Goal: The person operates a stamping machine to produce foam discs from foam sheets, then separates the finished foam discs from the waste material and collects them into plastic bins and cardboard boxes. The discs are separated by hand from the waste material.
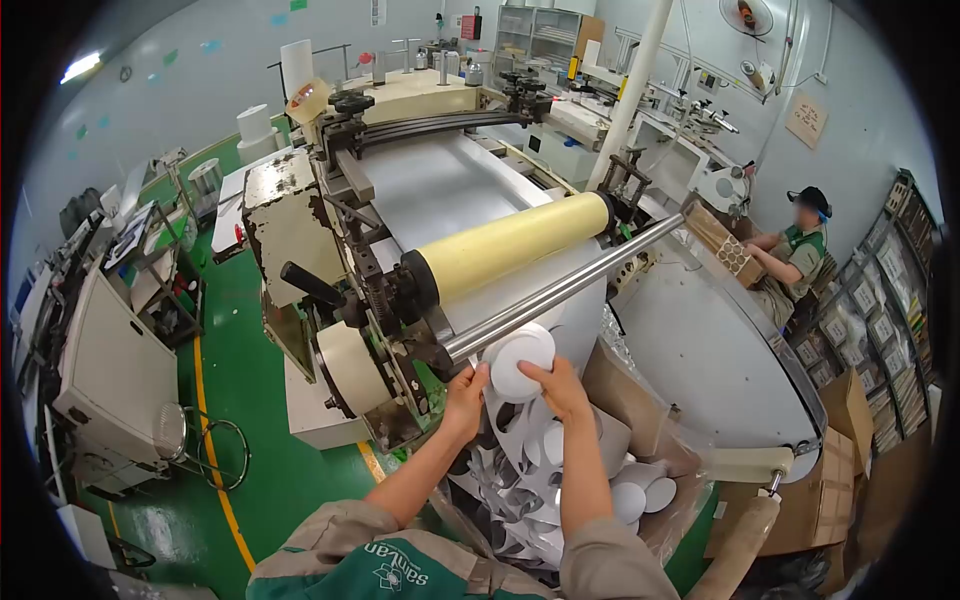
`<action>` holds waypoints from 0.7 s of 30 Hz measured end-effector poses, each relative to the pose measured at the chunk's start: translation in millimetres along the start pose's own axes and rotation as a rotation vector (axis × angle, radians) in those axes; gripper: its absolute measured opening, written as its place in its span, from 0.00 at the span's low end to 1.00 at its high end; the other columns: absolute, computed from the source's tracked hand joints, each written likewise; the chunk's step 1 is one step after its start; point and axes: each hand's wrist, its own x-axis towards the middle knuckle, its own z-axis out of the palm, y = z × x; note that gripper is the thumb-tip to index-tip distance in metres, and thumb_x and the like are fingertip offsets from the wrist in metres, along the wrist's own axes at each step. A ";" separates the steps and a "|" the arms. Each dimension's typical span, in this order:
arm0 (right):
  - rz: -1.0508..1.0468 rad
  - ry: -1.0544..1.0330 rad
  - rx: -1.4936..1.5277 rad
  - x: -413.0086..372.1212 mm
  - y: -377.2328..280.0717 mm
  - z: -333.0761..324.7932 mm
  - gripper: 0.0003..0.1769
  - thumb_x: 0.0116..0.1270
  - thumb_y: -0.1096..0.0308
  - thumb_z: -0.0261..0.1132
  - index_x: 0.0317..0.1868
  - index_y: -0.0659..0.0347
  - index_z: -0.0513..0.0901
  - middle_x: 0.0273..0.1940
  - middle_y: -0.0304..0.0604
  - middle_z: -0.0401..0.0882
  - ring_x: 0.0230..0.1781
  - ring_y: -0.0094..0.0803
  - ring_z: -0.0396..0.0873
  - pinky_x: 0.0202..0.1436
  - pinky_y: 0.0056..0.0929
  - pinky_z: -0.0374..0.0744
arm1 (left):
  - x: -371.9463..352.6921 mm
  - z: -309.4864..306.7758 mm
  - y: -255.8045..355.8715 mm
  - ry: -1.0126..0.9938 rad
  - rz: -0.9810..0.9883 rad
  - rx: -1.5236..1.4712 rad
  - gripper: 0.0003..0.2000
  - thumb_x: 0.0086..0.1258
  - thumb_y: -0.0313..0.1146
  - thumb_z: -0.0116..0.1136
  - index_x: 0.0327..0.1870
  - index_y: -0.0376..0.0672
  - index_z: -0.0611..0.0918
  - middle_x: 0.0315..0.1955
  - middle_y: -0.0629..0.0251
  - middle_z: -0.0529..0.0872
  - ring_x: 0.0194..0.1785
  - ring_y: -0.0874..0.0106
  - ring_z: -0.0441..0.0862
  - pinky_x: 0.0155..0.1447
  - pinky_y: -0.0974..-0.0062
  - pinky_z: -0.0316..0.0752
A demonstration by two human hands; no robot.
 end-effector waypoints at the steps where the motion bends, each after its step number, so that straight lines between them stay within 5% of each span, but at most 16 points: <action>1: -0.017 0.024 0.134 -2.9 17.9 -7.2 0.20 0.58 0.70 0.65 0.50 0.68 0.73 0.46 0.45 0.77 0.45 0.30 0.76 0.49 0.28 0.75 | 4.0 -4.5 -3.3 -0.006 0.004 0.047 0.12 0.70 0.37 0.48 0.46 0.39 0.76 0.41 0.68 0.82 0.42 0.81 0.77 0.45 0.81 0.70; 4: -0.043 0.207 0.683 -19.7 65.6 -45.5 0.21 0.60 0.68 0.64 0.53 0.61 0.71 0.50 0.40 0.75 0.51 0.35 0.74 0.57 0.38 0.71 | 1.2 5.8 9.9 -0.009 0.079 0.068 0.15 0.69 0.36 0.49 0.51 0.35 0.74 0.46 0.62 0.80 0.48 0.74 0.77 0.53 0.79 0.69; 7: -0.048 0.390 0.856 -47.2 75.7 -80.4 0.23 0.61 0.65 0.63 0.55 0.56 0.69 0.52 0.40 0.73 0.54 0.37 0.70 0.60 0.42 0.68 | 17.8 1.9 21.9 0.012 0.164 0.002 0.16 0.68 0.34 0.50 0.51 0.33 0.74 0.47 0.60 0.79 0.53 0.71 0.75 0.57 0.76 0.68; 10: -0.221 0.296 0.633 -48.7 50.7 -81.1 0.24 0.61 0.67 0.62 0.58 0.57 0.67 0.54 0.41 0.71 0.55 0.37 0.69 0.60 0.43 0.68 | 33.2 -5.2 26.2 0.045 0.282 0.001 0.15 0.69 0.33 0.46 0.53 0.35 0.72 0.49 0.60 0.77 0.54 0.67 0.73 0.59 0.69 0.68; 11: -0.296 0.258 0.558 -44.3 33.9 -67.4 0.23 0.62 0.70 0.60 0.56 0.67 0.66 0.51 0.46 0.72 0.53 0.35 0.71 0.55 0.38 0.71 | 43.3 -11.1 19.6 0.050 0.321 -0.027 0.15 0.70 0.32 0.44 0.53 0.36 0.72 0.50 0.60 0.76 0.55 0.66 0.72 0.59 0.68 0.68; 13: -0.262 0.288 0.416 -31.9 7.1 -39.2 0.20 0.58 0.66 0.65 0.47 0.69 0.73 0.41 0.42 0.77 0.38 0.26 0.73 0.39 0.27 0.71 | 36.0 -0.5 37.5 0.082 0.157 -0.258 0.16 0.71 0.33 0.40 0.55 0.36 0.70 0.52 0.59 0.75 0.56 0.65 0.71 0.60 0.67 0.66; 14: -0.244 0.301 0.346 -24.1 -6.8 -26.2 0.20 0.56 0.64 0.68 0.43 0.70 0.76 0.36 0.39 0.79 0.31 0.22 0.74 0.30 0.21 0.70 | 47.2 -11.1 34.3 -0.137 0.161 -0.248 0.17 0.71 0.34 0.39 0.56 0.35 0.68 0.55 0.58 0.72 0.57 0.64 0.70 0.62 0.66 0.64; 15: -0.129 0.232 0.003 -16.9 -18.2 -23.9 0.19 0.58 0.67 0.66 0.48 0.67 0.75 0.42 0.42 0.79 0.41 0.28 0.77 0.46 0.27 0.75 | 31.5 5.1 48.5 -0.092 0.146 -0.194 0.18 0.71 0.35 0.39 0.57 0.33 0.67 0.56 0.58 0.71 0.58 0.64 0.69 0.64 0.65 0.61; 17: -0.170 0.276 -0.128 12.3 -9.3 -12.9 0.25 0.53 0.62 0.70 0.46 0.70 0.76 0.41 0.43 0.79 0.39 0.28 0.76 0.44 0.26 0.74 | 43.4 -10.1 36.7 -0.304 0.092 -0.212 0.20 0.72 0.39 0.39 0.58 0.34 0.66 0.56 0.58 0.71 0.60 0.64 0.68 0.63 0.63 0.61; 21: -0.241 0.058 -0.114 17.5 -23.5 7.7 0.27 0.50 0.62 0.71 0.46 0.71 0.76 0.41 0.45 0.79 0.41 0.28 0.74 0.45 0.26 0.73 | 14.0 19.3 32.9 -0.139 0.067 -0.096 0.18 0.72 0.38 0.42 0.56 0.35 0.67 0.52 0.58 0.74 0.56 0.66 0.71 0.59 0.67 0.66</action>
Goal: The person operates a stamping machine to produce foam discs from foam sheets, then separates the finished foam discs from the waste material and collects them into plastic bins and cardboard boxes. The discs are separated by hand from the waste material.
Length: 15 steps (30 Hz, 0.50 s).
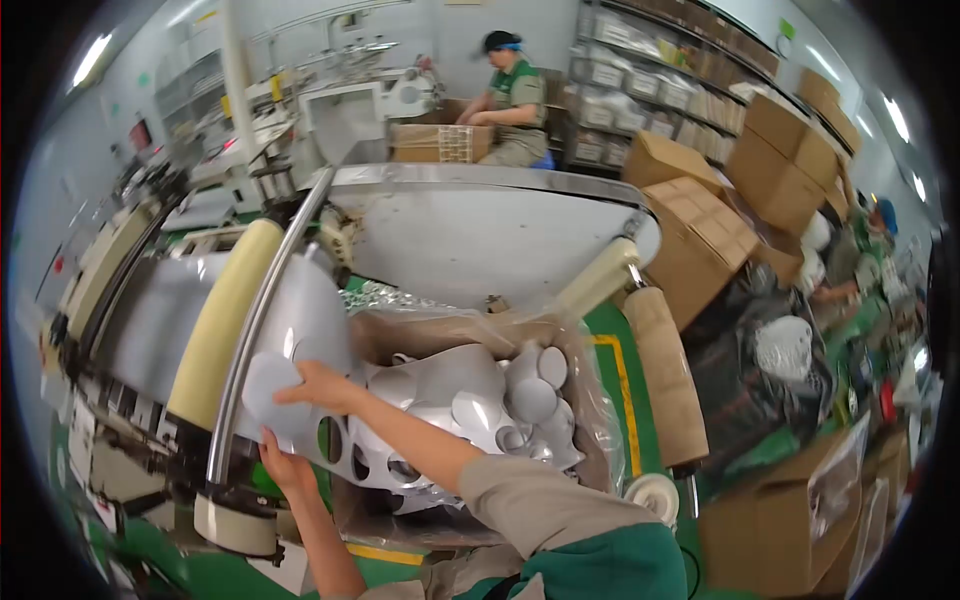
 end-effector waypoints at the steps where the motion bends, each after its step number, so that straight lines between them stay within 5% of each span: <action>1: 0.033 0.015 -0.032 -1.0 7.5 -2.5 0.26 0.50 0.62 0.71 0.46 0.70 0.76 0.41 0.45 0.79 0.41 0.29 0.75 0.46 0.27 0.73 | -2.6 -6.7 -9.6 -0.007 0.013 0.019 0.17 0.71 0.38 0.43 0.55 0.35 0.68 0.51 0.58 0.74 0.55 0.67 0.71 0.58 0.68 0.66; 3: 0.111 0.011 -0.093 -7.7 16.3 -4.7 0.25 0.50 0.64 0.71 0.47 0.70 0.77 0.42 0.45 0.79 0.42 0.29 0.75 0.48 0.27 0.72 | -10.0 -14.0 -25.0 0.006 0.061 0.050 0.16 0.71 0.38 0.45 0.53 0.36 0.69 0.49 0.60 0.75 0.54 0.69 0.72 0.57 0.70 0.67; 10: 0.078 0.176 0.698 -60.9 46.9 -39.8 0.23 0.57 0.67 0.66 0.51 0.68 0.74 0.48 0.42 0.76 0.47 0.29 0.75 0.53 0.29 0.72 | -15.6 -1.6 -13.5 -0.058 0.101 0.105 0.23 0.71 0.37 0.44 0.62 0.33 0.63 0.58 0.53 0.69 0.58 0.66 0.69 0.62 0.70 0.63; 11: 0.148 0.329 0.471 -68.3 58.1 -55.4 0.21 0.61 0.66 0.63 0.53 0.65 0.73 0.47 0.40 0.76 0.48 0.30 0.75 0.53 0.32 0.73 | -9.2 -1.9 -6.0 -0.002 0.103 0.183 0.22 0.70 0.36 0.45 0.60 0.31 0.64 0.57 0.53 0.70 0.59 0.66 0.69 0.63 0.68 0.62; 13: 0.108 0.305 1.000 -81.9 62.5 -76.0 0.19 0.60 0.67 0.64 0.51 0.62 0.73 0.47 0.39 0.76 0.46 0.30 0.75 0.53 0.35 0.74 | 4.3 -18.7 3.0 0.059 0.051 0.014 0.17 0.70 0.34 0.45 0.54 0.30 0.69 0.52 0.54 0.74 0.56 0.65 0.71 0.63 0.66 0.62; 15: 0.073 0.360 0.922 -82.4 68.6 -89.5 0.17 0.62 0.68 0.62 0.51 0.60 0.72 0.49 0.40 0.75 0.50 0.32 0.74 0.55 0.37 0.73 | 15.0 -23.7 6.2 0.023 0.161 -0.004 0.15 0.70 0.34 0.44 0.52 0.32 0.71 0.50 0.56 0.75 0.53 0.66 0.72 0.59 0.67 0.67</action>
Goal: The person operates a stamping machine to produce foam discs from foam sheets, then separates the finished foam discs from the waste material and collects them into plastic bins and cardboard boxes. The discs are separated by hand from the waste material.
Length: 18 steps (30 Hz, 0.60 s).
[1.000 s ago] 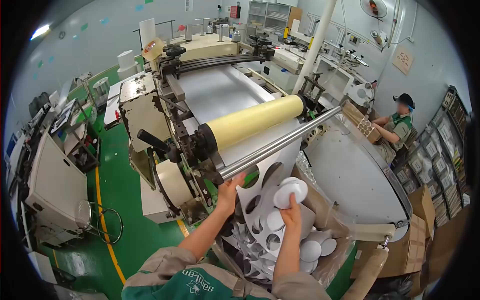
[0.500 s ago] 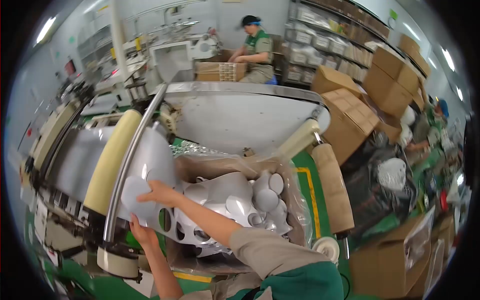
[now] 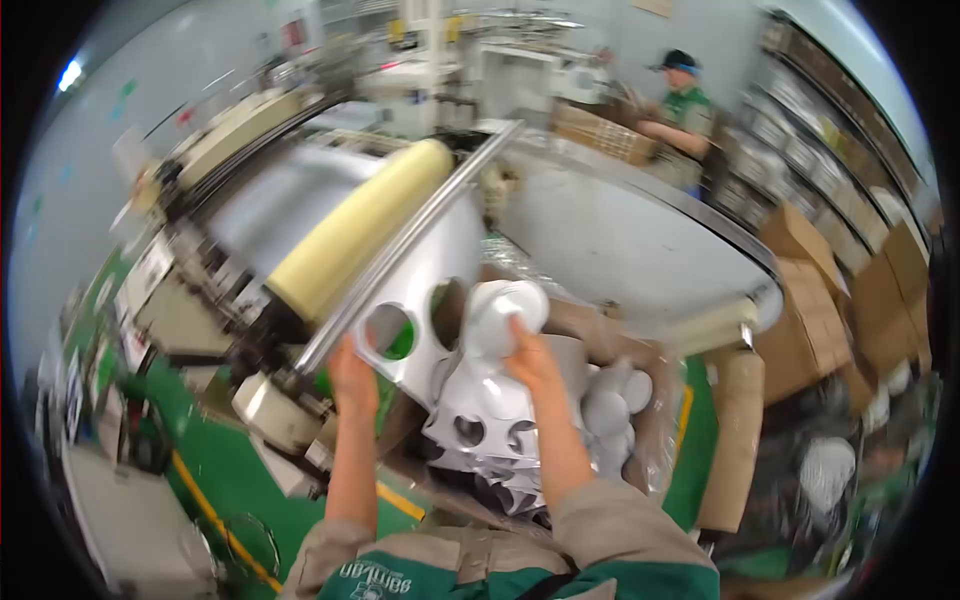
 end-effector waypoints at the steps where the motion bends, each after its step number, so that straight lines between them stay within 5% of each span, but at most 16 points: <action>1: -0.096 -0.029 -0.107 -9.7 -4.0 27.6 0.19 0.62 0.69 0.62 0.52 0.61 0.71 0.49 0.41 0.75 0.50 0.33 0.74 0.55 0.37 0.73 | -1.8 11.1 12.1 0.108 -0.044 0.012 0.14 0.70 0.31 0.44 0.52 0.34 0.70 0.48 0.58 0.75 0.52 0.66 0.73 0.58 0.67 0.69; 7: -0.070 -0.225 -0.704 6.7 21.4 122.4 0.26 0.54 0.68 0.68 0.51 0.72 0.72 0.45 0.46 0.77 0.43 0.30 0.76 0.50 0.28 0.73 | 1.8 25.1 8.3 0.156 -0.077 -0.089 0.15 0.71 0.33 0.43 0.56 0.41 0.69 0.53 0.64 0.73 0.56 0.70 0.71 0.57 0.70 0.68; 10: 0.005 -0.315 -0.871 14.5 34.3 147.6 0.26 0.54 0.66 0.69 0.49 0.72 0.73 0.43 0.45 0.78 0.42 0.28 0.75 0.48 0.26 0.73 | -15.7 27.9 -7.8 0.106 -0.097 -0.063 0.11 0.70 0.31 0.44 0.51 0.40 0.72 0.46 0.65 0.77 0.50 0.73 0.75 0.52 0.72 0.70; 15: 0.178 -0.204 -0.858 15.1 33.6 112.4 0.26 0.52 0.66 0.70 0.47 0.74 0.74 0.41 0.48 0.79 0.39 0.31 0.78 0.43 0.27 0.76 | -47.9 17.4 -26.8 0.099 -0.229 0.038 0.08 0.69 0.34 0.48 0.39 0.40 0.76 0.33 0.72 0.80 0.32 0.84 0.73 0.36 0.84 0.68; 18: 0.067 -0.075 -0.374 2.7 30.1 73.8 0.25 0.54 0.67 0.69 0.48 0.73 0.73 0.45 0.48 0.77 0.46 0.33 0.76 0.50 0.32 0.75 | -43.7 27.0 -1.2 0.046 -0.214 0.144 0.12 0.66 0.38 0.53 0.41 0.38 0.78 0.39 0.66 0.81 0.37 0.80 0.76 0.44 0.80 0.70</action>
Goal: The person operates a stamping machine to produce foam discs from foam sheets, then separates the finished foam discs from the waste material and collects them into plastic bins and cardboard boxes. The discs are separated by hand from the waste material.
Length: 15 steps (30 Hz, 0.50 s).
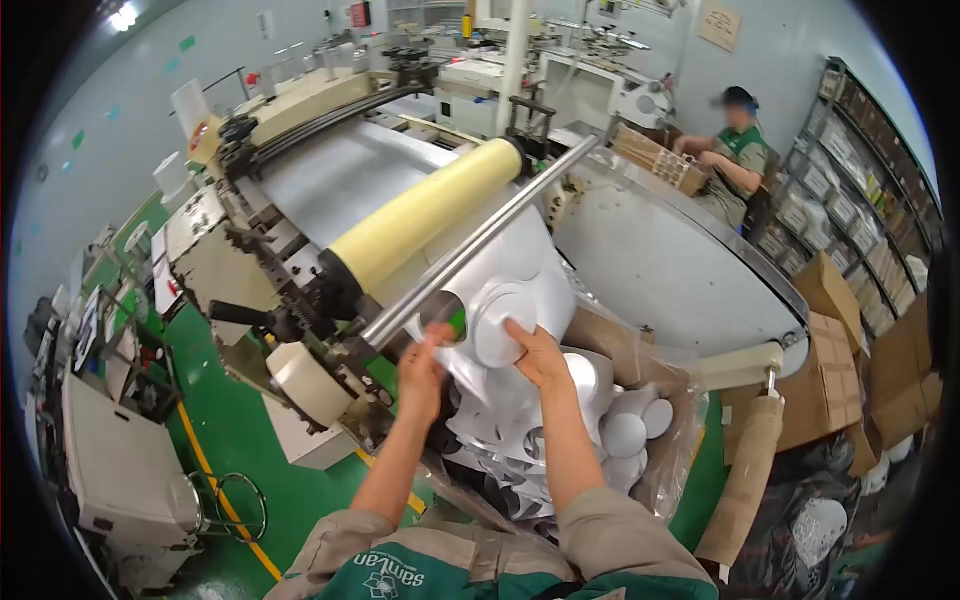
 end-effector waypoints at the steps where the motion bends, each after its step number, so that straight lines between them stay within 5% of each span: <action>1: -0.048 0.064 0.195 -8.8 -3.5 -10.3 0.24 0.55 0.67 0.69 0.49 0.73 0.72 0.46 0.48 0.76 0.47 0.33 0.76 0.51 0.33 0.75 | 6.8 1.2 4.3 0.000 0.082 -0.062 0.14 0.68 0.38 0.51 0.45 0.36 0.76 0.45 0.62 0.80 0.43 0.77 0.76 0.50 0.78 0.70; 2: -0.087 0.043 0.248 -14.9 -8.3 -19.3 0.22 0.58 0.70 0.66 0.50 0.73 0.71 0.48 0.47 0.75 0.50 0.34 0.74 0.54 0.36 0.74 | 25.0 -18.4 -0.8 -0.039 0.095 -0.220 0.18 0.70 0.37 0.43 0.55 0.33 0.69 0.51 0.55 0.75 0.56 0.66 0.71 0.62 0.67 0.62; 4: -0.144 0.063 0.154 -8.3 -5.7 -41.8 0.20 0.59 0.73 0.63 0.51 0.70 0.73 0.49 0.48 0.75 0.49 0.35 0.75 0.54 0.36 0.73 | 43.9 -33.7 18.6 -0.102 0.128 -0.193 0.16 0.70 0.36 0.40 0.51 0.33 0.70 0.48 0.55 0.75 0.55 0.63 0.71 0.63 0.64 0.62; 7: -0.082 0.189 -0.307 -2.2 -28.2 -3.1 0.28 0.55 0.62 0.68 0.50 0.72 0.73 0.42 0.43 0.77 0.47 0.30 0.72 0.46 0.30 0.72 | 85.3 -49.9 44.2 0.003 -0.117 -0.270 0.16 0.68 0.32 0.39 0.53 0.33 0.70 0.52 0.52 0.74 0.57 0.60 0.70 0.64 0.61 0.62; 8: -0.148 0.085 -0.372 -1.4 -38.2 16.1 0.27 0.52 0.63 0.69 0.49 0.71 0.74 0.42 0.44 0.78 0.46 0.31 0.73 0.47 0.30 0.72 | 89.1 -58.3 49.9 -0.743 -0.117 -0.330 0.17 0.69 0.33 0.40 0.56 0.33 0.69 0.55 0.53 0.72 0.59 0.61 0.69 0.64 0.61 0.61; 9: -0.219 -0.016 -0.428 -1.9 -47.7 35.8 0.26 0.49 0.64 0.71 0.47 0.69 0.76 0.42 0.45 0.78 0.45 0.31 0.74 0.48 0.31 0.72 | 78.3 -34.9 60.8 -0.029 -0.196 -0.320 0.18 0.71 0.34 0.41 0.58 0.33 0.68 0.56 0.54 0.71 0.59 0.62 0.68 0.64 0.62 0.61; 11: -0.353 -0.090 -0.351 22.4 -38.3 56.5 0.25 0.42 0.68 0.72 0.42 0.71 0.78 0.37 0.46 0.80 0.39 0.32 0.76 0.45 0.30 0.73 | 105.7 -67.0 48.4 -0.123 -0.209 -0.288 0.18 0.70 0.39 0.45 0.54 0.36 0.71 0.54 0.58 0.73 0.58 0.65 0.69 0.63 0.67 0.62; 12: -0.339 -0.022 -0.388 35.5 -31.6 62.6 0.26 0.41 0.69 0.73 0.42 0.71 0.78 0.38 0.48 0.80 0.38 0.33 0.77 0.44 0.30 0.74 | 109.7 -69.5 46.1 -0.017 -0.239 -0.212 0.19 0.69 0.41 0.47 0.55 0.37 0.70 0.54 0.58 0.74 0.57 0.66 0.70 0.61 0.68 0.63; 15: -0.295 0.073 -0.549 43.2 -28.8 74.5 0.29 0.37 0.69 0.74 0.43 0.72 0.77 0.38 0.53 0.80 0.39 0.37 0.78 0.43 0.31 0.75 | 80.4 -37.3 29.1 -0.033 -0.213 -0.107 0.20 0.70 0.42 0.46 0.54 0.36 0.70 0.53 0.59 0.74 0.55 0.67 0.71 0.60 0.67 0.65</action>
